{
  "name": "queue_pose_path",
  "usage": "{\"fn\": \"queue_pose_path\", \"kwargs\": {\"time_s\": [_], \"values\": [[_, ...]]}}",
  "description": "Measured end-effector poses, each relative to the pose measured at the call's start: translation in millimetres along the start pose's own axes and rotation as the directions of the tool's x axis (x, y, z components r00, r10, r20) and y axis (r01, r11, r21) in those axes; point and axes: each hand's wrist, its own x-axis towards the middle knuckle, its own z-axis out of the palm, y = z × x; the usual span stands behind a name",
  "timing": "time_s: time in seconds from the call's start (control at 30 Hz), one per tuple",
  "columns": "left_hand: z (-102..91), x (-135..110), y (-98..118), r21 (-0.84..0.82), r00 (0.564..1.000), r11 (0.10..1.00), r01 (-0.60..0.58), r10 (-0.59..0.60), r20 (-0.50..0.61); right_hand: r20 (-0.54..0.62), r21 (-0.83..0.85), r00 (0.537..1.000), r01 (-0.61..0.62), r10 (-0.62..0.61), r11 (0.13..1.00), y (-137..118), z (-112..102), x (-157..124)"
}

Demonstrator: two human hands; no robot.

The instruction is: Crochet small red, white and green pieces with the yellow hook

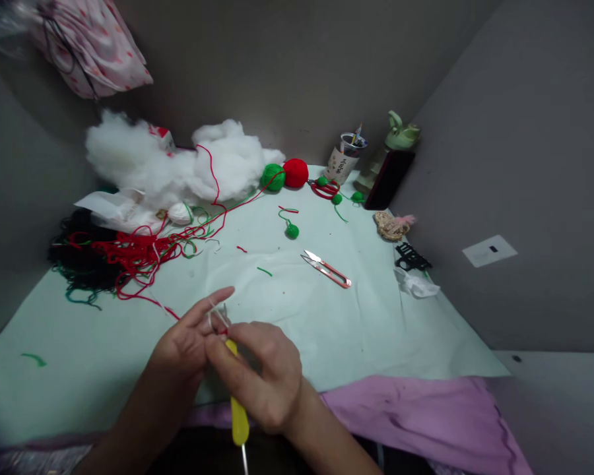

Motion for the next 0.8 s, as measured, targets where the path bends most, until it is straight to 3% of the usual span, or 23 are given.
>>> {"fn": "queue_pose_path", "kwargs": {"time_s": [0.1,0.2,0.3,0.37,0.47,0.53,0.6,0.7,0.8], "values": [[-4.9,4,8,-0.109,0.989,0.984,0.143,-0.139,0.050,-0.034,0.175,0.983,-0.170,0.178,0.970,-7,-4,4],[-5.5,5,11,-0.074,0.996,0.994,0.086,-0.084,0.031,-0.081,0.467,0.931,-0.281,0.357,0.839,-13,-6,10],[-0.2,3,7,0.002,1.000,1.000,0.015,-0.015,0.010,-0.047,0.570,0.906,-0.321,0.420,0.756,-12,-2,14],[3.9,1,3,0.054,0.999,0.998,-0.036,0.036,-0.014,-0.025,0.518,0.918,-0.326,0.395,0.791,-10,0,15],[5.7,0,-1,0.062,0.996,0.994,-0.085,0.087,-0.029,-0.046,0.309,0.963,-0.240,0.267,0.920,-6,2,12],[3.5,1,-1,-0.025,1.000,1.000,-0.002,0.002,0.001,-0.032,0.136,0.994,-0.097,0.103,0.986,-4,1,9],[0.0,2,2,-0.135,0.990,0.981,0.138,-0.131,0.057,-0.013,0.079,1.000,-0.022,0.023,0.997,-2,0,7],[-3.6,5,7,-0.208,0.982,0.960,0.186,-0.177,0.063,-0.077,0.284,0.973,-0.190,0.220,0.940,-4,-2,9],[-2.7,5,8,-0.093,0.998,0.994,0.055,-0.057,-0.018,-0.058,0.560,0.903,-0.325,0.427,0.762,-6,-1,15]]}}
